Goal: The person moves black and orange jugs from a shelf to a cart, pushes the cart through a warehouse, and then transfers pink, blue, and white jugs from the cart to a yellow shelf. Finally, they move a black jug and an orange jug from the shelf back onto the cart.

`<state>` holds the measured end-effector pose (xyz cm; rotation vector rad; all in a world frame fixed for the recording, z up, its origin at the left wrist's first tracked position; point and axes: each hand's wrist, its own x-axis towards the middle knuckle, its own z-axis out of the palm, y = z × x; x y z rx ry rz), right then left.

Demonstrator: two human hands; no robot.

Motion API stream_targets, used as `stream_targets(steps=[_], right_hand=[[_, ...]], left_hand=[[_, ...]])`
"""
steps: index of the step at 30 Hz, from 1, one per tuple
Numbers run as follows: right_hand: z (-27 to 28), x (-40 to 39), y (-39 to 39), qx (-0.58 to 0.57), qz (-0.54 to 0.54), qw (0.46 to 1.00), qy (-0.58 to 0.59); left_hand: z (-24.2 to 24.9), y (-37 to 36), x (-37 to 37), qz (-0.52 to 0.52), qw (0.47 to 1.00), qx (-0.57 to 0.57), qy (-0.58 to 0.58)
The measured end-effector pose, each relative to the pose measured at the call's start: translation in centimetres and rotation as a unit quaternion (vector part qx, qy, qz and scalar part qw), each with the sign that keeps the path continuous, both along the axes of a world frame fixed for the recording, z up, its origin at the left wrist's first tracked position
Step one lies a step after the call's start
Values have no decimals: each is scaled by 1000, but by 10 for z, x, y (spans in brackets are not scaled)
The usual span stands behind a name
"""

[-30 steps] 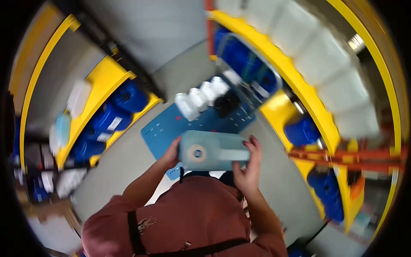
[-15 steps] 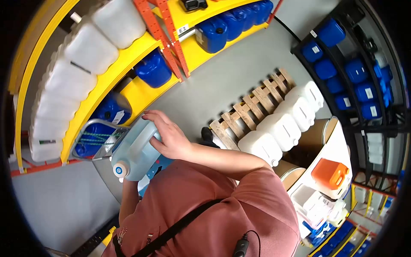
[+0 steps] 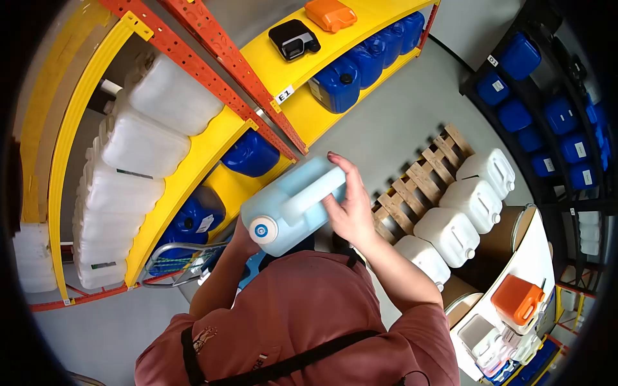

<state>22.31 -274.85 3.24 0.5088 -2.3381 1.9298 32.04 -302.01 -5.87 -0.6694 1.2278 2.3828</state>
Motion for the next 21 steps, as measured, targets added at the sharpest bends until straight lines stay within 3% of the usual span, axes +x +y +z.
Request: stream_targets(steps=[4, 8, 11, 12, 14, 15, 17, 19, 21], right_hand=[[-4, -50, -16, -19, -45, 998, -33], [-8, -102, -25, -83, -90, 991, -46], [3, -131, -21, -74, -158, 983, -54], [2, -137, -18, -76, -168, 981, -57], [-1, -158, -2, -77, -199, 975, -65], [-3, -169, 8, -70, -215, 972, -66], [-4, -195, 31, -99, -232, 963, -91], [-9, -226, 57, -112, -245, 961, -68], [-9, -263, 89, -122, -260, 956, -66]], left_hand=[[-24, -26, -76, -54, 993, 84, -61], [-31, -46, -152, -147, 989, 8, 24], [-9, -42, -205, -171, 983, -52, 46], [-26, -45, -223, -187, 980, -13, 73], [13, -19, -251, -188, 966, -127, 122], [32, -10, -267, -229, 953, -62, 191], [33, 5, -300, -307, 883, -146, 324], [41, 37, -333, -322, 862, -163, 356], [69, 77, -371, -348, 761, -336, 433]])
